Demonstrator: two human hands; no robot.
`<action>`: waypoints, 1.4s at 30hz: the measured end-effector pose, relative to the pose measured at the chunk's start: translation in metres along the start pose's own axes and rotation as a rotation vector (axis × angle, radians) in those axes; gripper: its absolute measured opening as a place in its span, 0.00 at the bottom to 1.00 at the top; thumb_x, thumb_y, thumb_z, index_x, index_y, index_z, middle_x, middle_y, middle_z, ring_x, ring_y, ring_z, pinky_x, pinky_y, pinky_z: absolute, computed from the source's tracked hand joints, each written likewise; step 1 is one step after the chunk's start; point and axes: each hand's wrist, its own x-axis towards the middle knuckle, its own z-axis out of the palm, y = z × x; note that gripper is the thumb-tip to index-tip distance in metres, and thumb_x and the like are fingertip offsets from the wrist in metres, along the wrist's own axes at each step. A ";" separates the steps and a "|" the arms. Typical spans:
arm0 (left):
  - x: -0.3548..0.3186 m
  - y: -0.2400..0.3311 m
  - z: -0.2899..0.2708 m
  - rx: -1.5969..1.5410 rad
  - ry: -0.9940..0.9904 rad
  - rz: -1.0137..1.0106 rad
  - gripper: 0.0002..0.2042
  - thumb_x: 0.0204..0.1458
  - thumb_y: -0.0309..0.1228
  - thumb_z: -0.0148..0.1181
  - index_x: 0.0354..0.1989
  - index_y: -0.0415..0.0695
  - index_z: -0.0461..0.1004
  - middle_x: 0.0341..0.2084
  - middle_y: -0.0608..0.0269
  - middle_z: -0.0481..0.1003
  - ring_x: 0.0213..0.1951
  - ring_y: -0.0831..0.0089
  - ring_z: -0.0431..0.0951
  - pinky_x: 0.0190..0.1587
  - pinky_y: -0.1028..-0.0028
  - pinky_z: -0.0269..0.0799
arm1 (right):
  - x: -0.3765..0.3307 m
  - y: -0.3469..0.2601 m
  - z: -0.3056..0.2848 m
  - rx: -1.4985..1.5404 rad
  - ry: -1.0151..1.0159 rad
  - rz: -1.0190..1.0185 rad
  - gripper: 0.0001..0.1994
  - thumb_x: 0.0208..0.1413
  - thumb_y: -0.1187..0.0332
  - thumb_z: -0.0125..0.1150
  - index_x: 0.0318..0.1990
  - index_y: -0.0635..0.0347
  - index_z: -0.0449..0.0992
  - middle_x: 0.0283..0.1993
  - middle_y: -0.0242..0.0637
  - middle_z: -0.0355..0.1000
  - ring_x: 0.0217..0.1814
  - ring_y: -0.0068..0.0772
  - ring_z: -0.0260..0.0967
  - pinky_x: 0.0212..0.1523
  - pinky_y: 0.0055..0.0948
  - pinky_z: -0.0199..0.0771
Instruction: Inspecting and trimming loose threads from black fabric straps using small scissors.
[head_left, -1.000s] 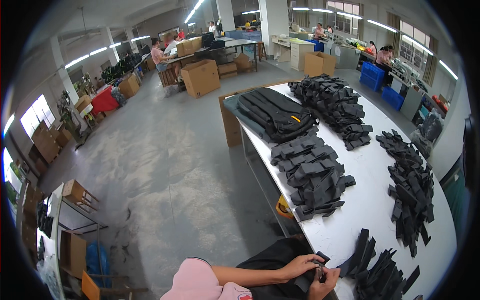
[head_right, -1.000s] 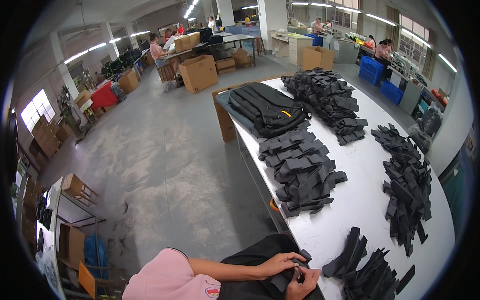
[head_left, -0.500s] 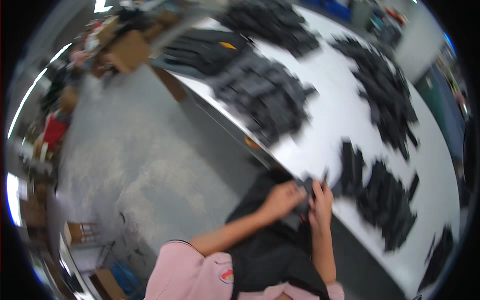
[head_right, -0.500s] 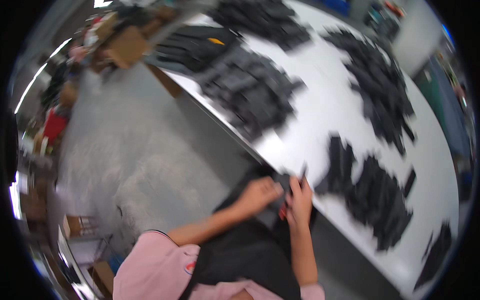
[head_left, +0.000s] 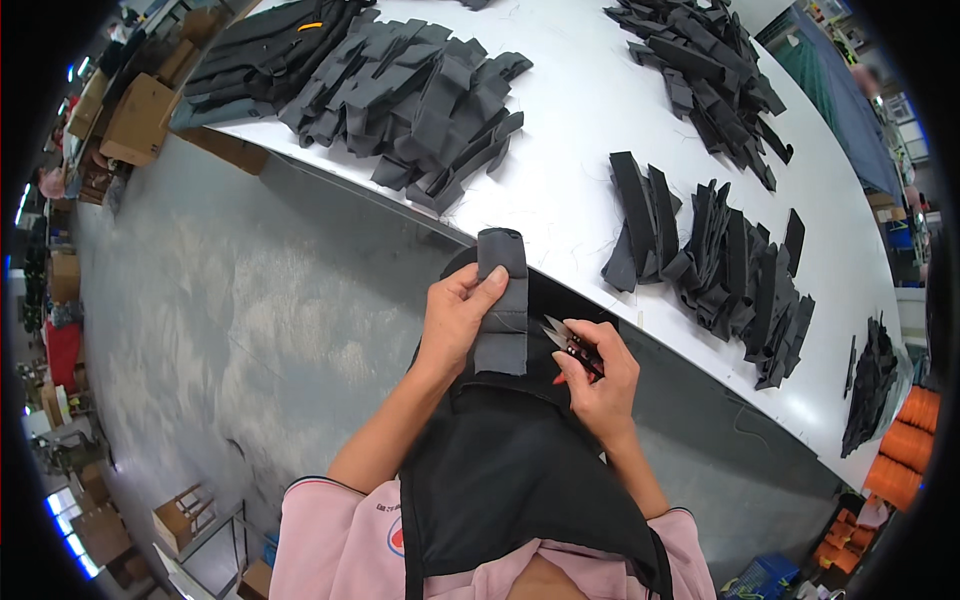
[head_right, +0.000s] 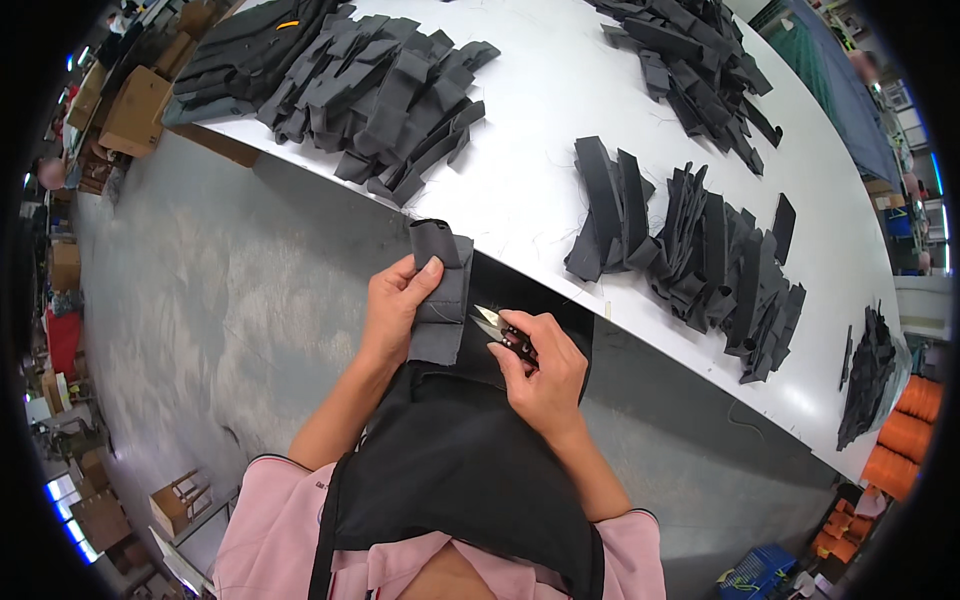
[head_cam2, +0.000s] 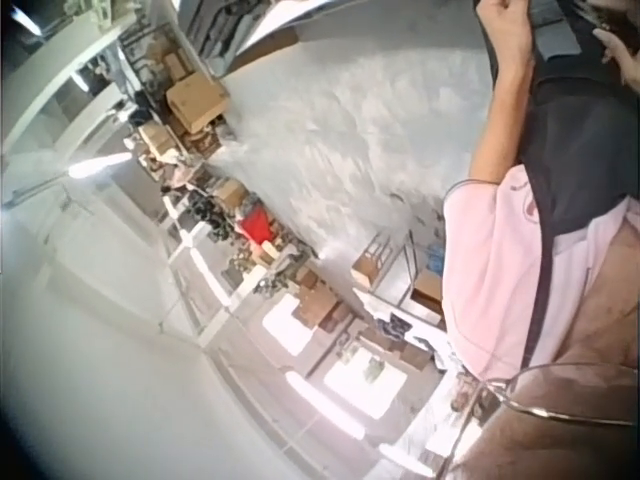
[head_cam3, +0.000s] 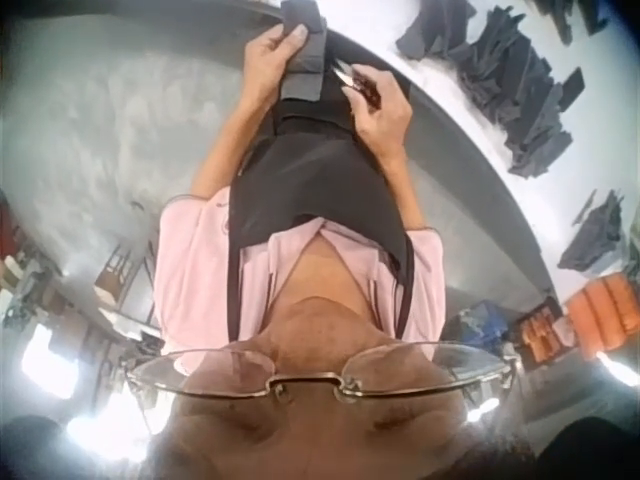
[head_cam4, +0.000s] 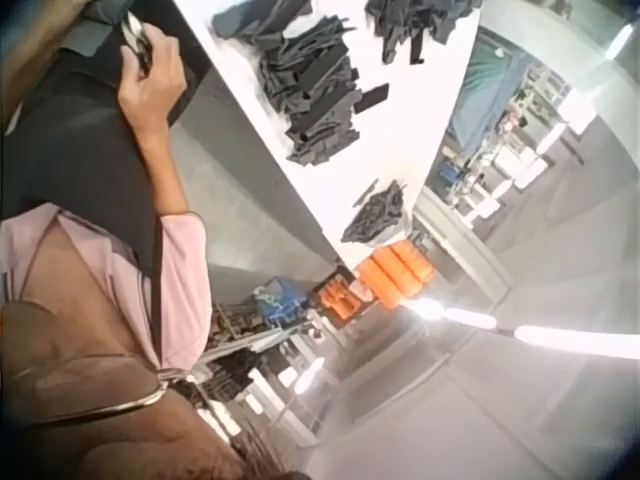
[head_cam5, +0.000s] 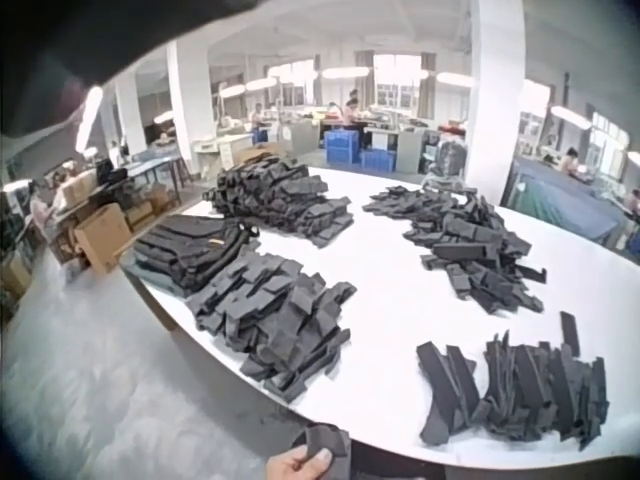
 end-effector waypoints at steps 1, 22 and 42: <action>0.000 0.000 0.000 0.000 -0.001 -0.022 0.11 0.56 0.34 0.58 0.38 0.37 0.75 0.27 0.68 0.76 0.28 0.86 0.71 0.31 0.83 0.68 | 0.002 -0.002 -0.001 -0.044 0.003 -0.053 0.16 0.41 0.76 0.66 0.41 0.60 0.74 0.28 0.37 0.69 0.26 0.31 0.69 0.28 0.24 0.67; 0.000 0.006 0.002 0.063 -0.014 -0.056 0.10 0.56 0.33 0.59 0.34 0.37 0.76 0.23 0.70 0.75 0.24 0.88 0.69 0.27 0.84 0.66 | 0.019 -0.006 -0.009 -0.045 -0.135 -0.040 0.13 0.41 0.78 0.65 0.39 0.61 0.78 0.28 0.36 0.73 0.26 0.28 0.70 0.28 0.24 0.66; -0.001 0.001 0.003 0.370 0.029 0.138 0.12 0.54 0.35 0.60 0.28 0.36 0.75 0.14 0.79 0.63 0.20 0.90 0.56 0.20 0.82 0.51 | 0.043 -0.017 -0.030 -0.271 -0.357 -0.078 0.10 0.43 0.69 0.64 0.36 0.55 0.77 0.29 0.32 0.74 0.27 0.35 0.70 0.30 0.29 0.68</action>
